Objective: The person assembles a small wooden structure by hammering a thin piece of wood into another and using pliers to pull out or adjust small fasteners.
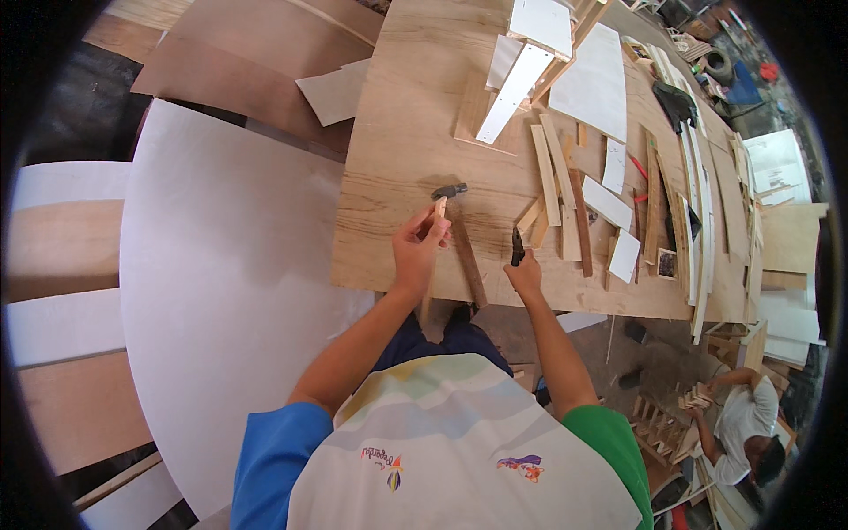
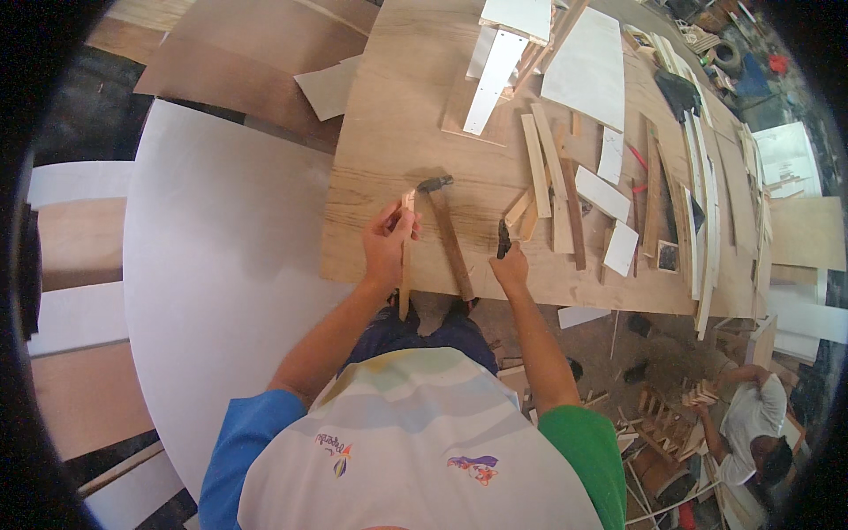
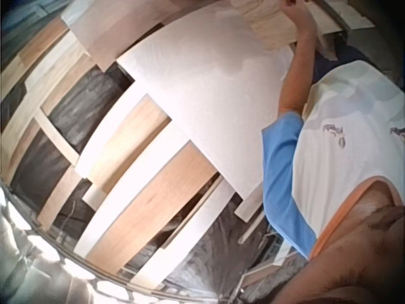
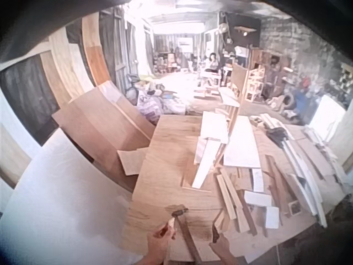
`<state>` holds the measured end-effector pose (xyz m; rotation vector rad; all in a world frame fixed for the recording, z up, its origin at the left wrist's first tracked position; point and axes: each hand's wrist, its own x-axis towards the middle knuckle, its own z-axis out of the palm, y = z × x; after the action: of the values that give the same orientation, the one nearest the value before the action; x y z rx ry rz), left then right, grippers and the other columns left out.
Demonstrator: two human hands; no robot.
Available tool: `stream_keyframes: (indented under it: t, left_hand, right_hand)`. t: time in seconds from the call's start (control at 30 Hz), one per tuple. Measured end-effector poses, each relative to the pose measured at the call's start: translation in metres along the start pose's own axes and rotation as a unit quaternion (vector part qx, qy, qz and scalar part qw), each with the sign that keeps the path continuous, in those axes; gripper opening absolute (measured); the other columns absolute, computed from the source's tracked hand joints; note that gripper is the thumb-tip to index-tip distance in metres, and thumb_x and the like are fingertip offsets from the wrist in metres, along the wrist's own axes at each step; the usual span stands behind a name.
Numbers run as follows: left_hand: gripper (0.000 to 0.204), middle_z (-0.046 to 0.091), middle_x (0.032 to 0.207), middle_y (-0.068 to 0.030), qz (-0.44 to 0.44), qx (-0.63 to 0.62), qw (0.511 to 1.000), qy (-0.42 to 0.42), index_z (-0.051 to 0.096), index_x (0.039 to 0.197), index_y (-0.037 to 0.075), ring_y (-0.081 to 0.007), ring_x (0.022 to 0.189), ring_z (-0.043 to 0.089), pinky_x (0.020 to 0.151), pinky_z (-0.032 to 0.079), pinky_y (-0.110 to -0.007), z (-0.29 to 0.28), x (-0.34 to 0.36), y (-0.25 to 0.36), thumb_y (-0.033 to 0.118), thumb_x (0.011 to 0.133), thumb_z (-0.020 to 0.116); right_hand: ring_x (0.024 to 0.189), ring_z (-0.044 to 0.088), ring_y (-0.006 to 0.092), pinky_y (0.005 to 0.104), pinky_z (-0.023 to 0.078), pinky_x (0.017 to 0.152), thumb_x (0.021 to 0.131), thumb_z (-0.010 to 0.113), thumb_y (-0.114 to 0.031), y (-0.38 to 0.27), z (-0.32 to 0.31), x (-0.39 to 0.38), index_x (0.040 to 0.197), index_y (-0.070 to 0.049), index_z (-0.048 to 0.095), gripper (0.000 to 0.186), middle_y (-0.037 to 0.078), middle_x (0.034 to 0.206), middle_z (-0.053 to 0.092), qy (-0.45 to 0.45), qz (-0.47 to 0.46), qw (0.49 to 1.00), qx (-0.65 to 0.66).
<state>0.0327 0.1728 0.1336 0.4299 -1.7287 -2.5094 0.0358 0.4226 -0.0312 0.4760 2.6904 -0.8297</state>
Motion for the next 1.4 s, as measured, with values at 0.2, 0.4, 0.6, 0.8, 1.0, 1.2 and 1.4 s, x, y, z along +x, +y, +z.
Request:
stream_keyframes:
  t: [0.2, 0.4, 0.6, 0.8, 1.0, 1.2, 1.4]
  left_hand:
    - [0.037, 0.065, 0.095, -0.0057, 0.016, -0.036, 0.999, -0.016, 0.061, 0.121, -0.002, -0.0113, 0.083, 0.06, 0.07, 0.048, -0.024, 0.005, -0.005, -0.011, 0.004, 0.085, 0.068]
    - [0.039, 0.064, 0.104, -0.0067, 0.072, 0.027, 0.995, -0.061, 0.065, 0.114, -0.002, -0.0131, 0.093, 0.058, 0.08, 0.046, -0.024, 0.003, -0.013, -0.016, -0.002, 0.076, 0.074]
    - [0.041, 0.063, 0.11, -0.0091, 0.175, 0.071, 0.977, -0.095, 0.066, 0.113, 0.0, -0.0143, 0.095, 0.057, 0.083, 0.045, -0.026, 0.013, -0.019, -0.015, -0.007, 0.073, 0.074]
    - [0.039, 0.064, 0.11, -0.0106, 0.132, 0.029, 0.988, -0.071, 0.068, 0.108, -0.002, -0.0151, 0.099, 0.058, 0.086, 0.045, -0.026, 0.02, -0.021, -0.02, -0.006, 0.07, 0.076]
    - [0.038, 0.064, 0.108, -0.0092, 0.09, 0.004, 0.993, -0.073, 0.065, 0.113, -0.001, -0.0137, 0.096, 0.059, 0.084, 0.047, -0.025, 0.018, -0.02, -0.021, -0.004, 0.076, 0.073]
    - [0.033, 0.066, 0.102, -0.0082, 0.067, -0.028, 0.995, -0.069, 0.061, 0.12, -0.002, -0.0121, 0.086, 0.06, 0.078, 0.049, -0.027, 0.014, -0.016, -0.024, 0.004, 0.088, 0.065]
    - [0.029, 0.066, 0.097, -0.0091, 0.022, -0.049, 0.998, -0.024, 0.06, 0.118, -0.003, -0.0124, 0.081, 0.06, 0.073, 0.049, -0.027, 0.021, -0.009, -0.021, 0.013, 0.095, 0.057]
  right_hand:
    - [0.098, 0.057, 0.0434, 0.0485, 0.048, 0.083, 0.071, 0.072, -0.02, 0.02, 0.024, 0.015, 0.115, 0.002, 0.046, 0.057, 0.028, 0.105, 0.056, 0.03, -0.074, 0.996, -0.034]
    - [0.108, 0.049, 0.0432, 0.0468, 0.044, 0.092, 0.073, 0.073, -0.01, 0.016, 0.02, 0.014, 0.125, 0.002, 0.042, 0.062, 0.026, 0.117, 0.046, 0.001, -0.12, 0.991, -0.053]
    - [0.109, 0.047, 0.0417, 0.0464, 0.042, 0.095, 0.073, 0.073, -0.009, 0.015, 0.014, 0.01, 0.124, 0.003, 0.042, 0.061, 0.025, 0.116, 0.046, -0.003, -0.132, 0.989, -0.068]
    - [0.11, 0.048, 0.0416, 0.0465, 0.042, 0.095, 0.074, 0.072, -0.011, 0.017, 0.014, 0.013, 0.124, 0.004, 0.043, 0.06, 0.025, 0.115, 0.046, -0.005, -0.139, 0.988, -0.074]
    - [0.105, 0.052, 0.0437, 0.0471, 0.046, 0.091, 0.074, 0.07, -0.01, 0.02, 0.018, 0.019, 0.125, 0.005, 0.043, 0.06, 0.027, 0.113, 0.048, -0.02, -0.148, 0.988, -0.039]
    - [0.087, 0.061, 0.0343, 0.0435, 0.053, 0.078, 0.079, 0.059, -0.011, -0.016, -0.016, 0.002, 0.126, 0.002, 0.043, 0.052, 0.019, 0.103, 0.058, -0.162, -0.036, 0.96, 0.226]
    - [0.082, 0.057, 0.0193, 0.0331, 0.048, 0.067, 0.087, 0.051, -0.014, -0.077, -0.05, -0.034, 0.131, -0.014, 0.04, 0.046, 0.009, 0.097, 0.058, -0.293, -0.01, 0.675, 0.676]
